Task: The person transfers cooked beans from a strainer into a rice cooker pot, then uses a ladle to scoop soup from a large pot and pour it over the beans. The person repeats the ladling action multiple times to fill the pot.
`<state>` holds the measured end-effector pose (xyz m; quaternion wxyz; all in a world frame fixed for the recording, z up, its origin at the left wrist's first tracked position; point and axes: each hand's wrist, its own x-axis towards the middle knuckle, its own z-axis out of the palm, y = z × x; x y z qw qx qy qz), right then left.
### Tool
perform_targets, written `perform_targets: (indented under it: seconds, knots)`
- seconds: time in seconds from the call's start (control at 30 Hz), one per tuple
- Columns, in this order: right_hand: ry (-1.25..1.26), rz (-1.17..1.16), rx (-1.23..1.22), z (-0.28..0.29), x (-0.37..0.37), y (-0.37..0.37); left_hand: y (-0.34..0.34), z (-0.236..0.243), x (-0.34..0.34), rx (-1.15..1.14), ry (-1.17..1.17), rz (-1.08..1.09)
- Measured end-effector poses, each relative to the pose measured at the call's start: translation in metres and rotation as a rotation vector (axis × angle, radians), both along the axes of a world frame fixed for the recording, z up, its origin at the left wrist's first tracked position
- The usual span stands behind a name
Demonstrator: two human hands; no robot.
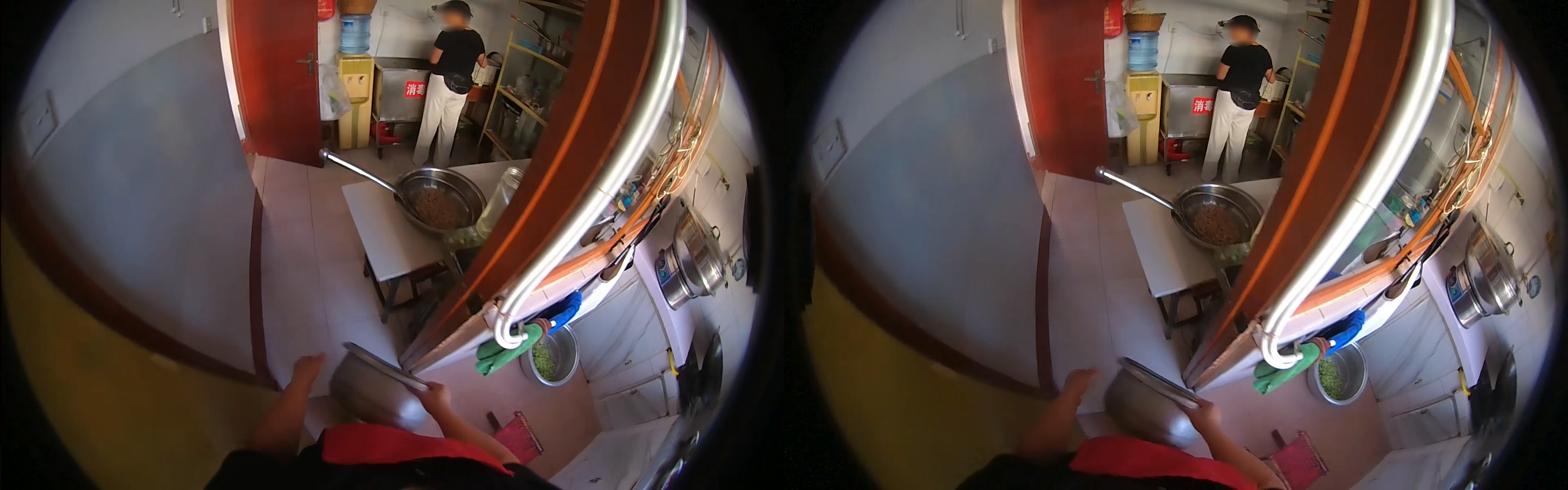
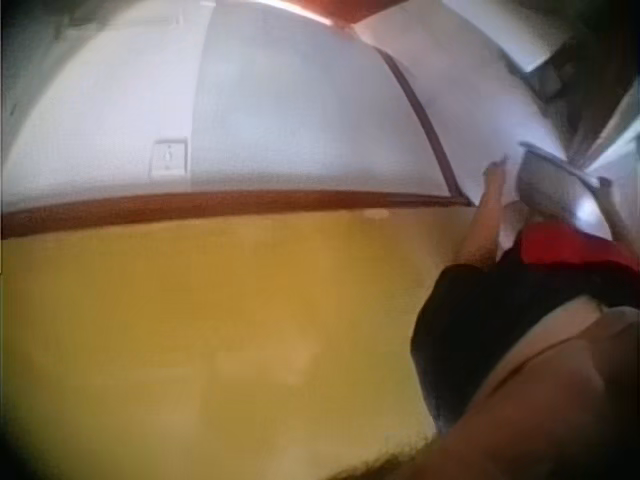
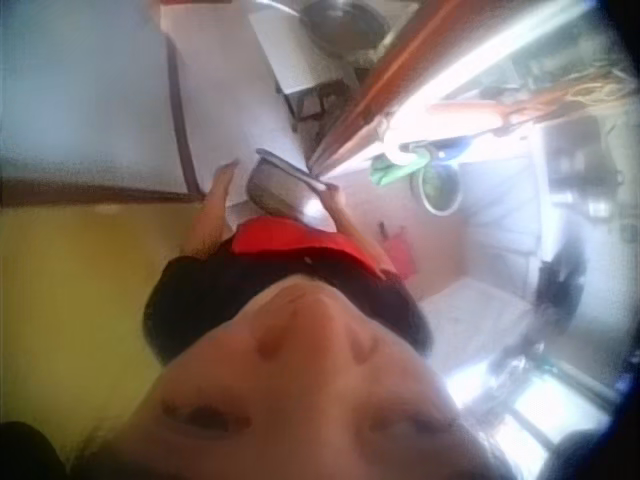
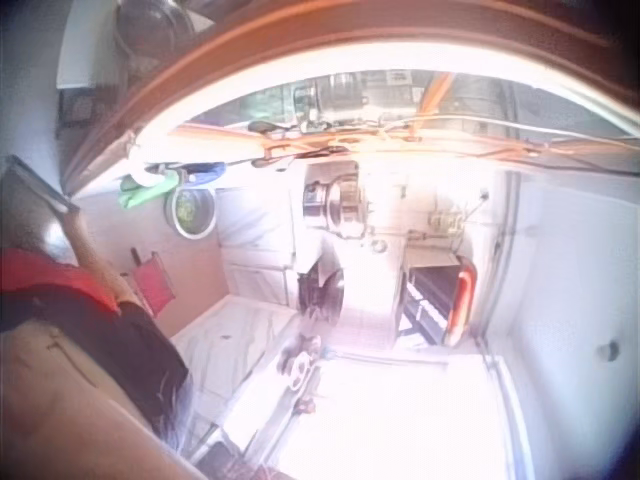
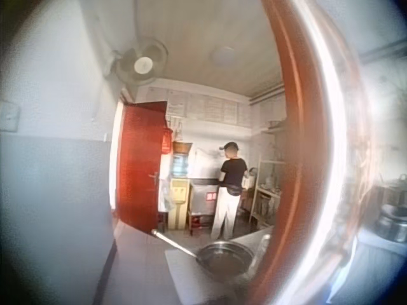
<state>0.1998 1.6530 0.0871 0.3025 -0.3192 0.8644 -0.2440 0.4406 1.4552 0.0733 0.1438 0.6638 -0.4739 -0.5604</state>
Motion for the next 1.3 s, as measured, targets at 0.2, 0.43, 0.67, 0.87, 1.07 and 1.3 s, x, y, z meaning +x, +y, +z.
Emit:
perform_targets:
  seconds: [0.2, 0.43, 0.67, 0.87, 1.07, 1.3]
  knots:
    - [0.058, 0.255, -0.755, 0.032, 0.054, -0.144, -0.079, 0.088, 0.055, -0.074, 0.485, 0.581]
    - [0.036, 0.425, -1.132, 0.069, 0.051, -0.278, -0.191, 0.12, 0.093, -0.242, 0.997, 0.665]
    - [0.14, 0.4, -1.364, 0.114, 0.021, -0.428, -0.359, 0.232, 0.038, -0.424, 0.859, 0.538]
    - [0.123, 0.576, -1.309, 0.146, -0.006, -0.525, -0.459, 0.3, 0.005, -0.572, 0.659, 0.453]
    - [-0.615, 0.185, -0.749, 0.077, -0.028, -0.547, -0.543, 0.265, 0.012, -0.603, 0.615, 0.546]
    - [-1.525, -0.932, -1.427, 0.087, -0.078, -0.603, -0.69, 0.225, -0.029, -0.548, 0.684, 0.498]
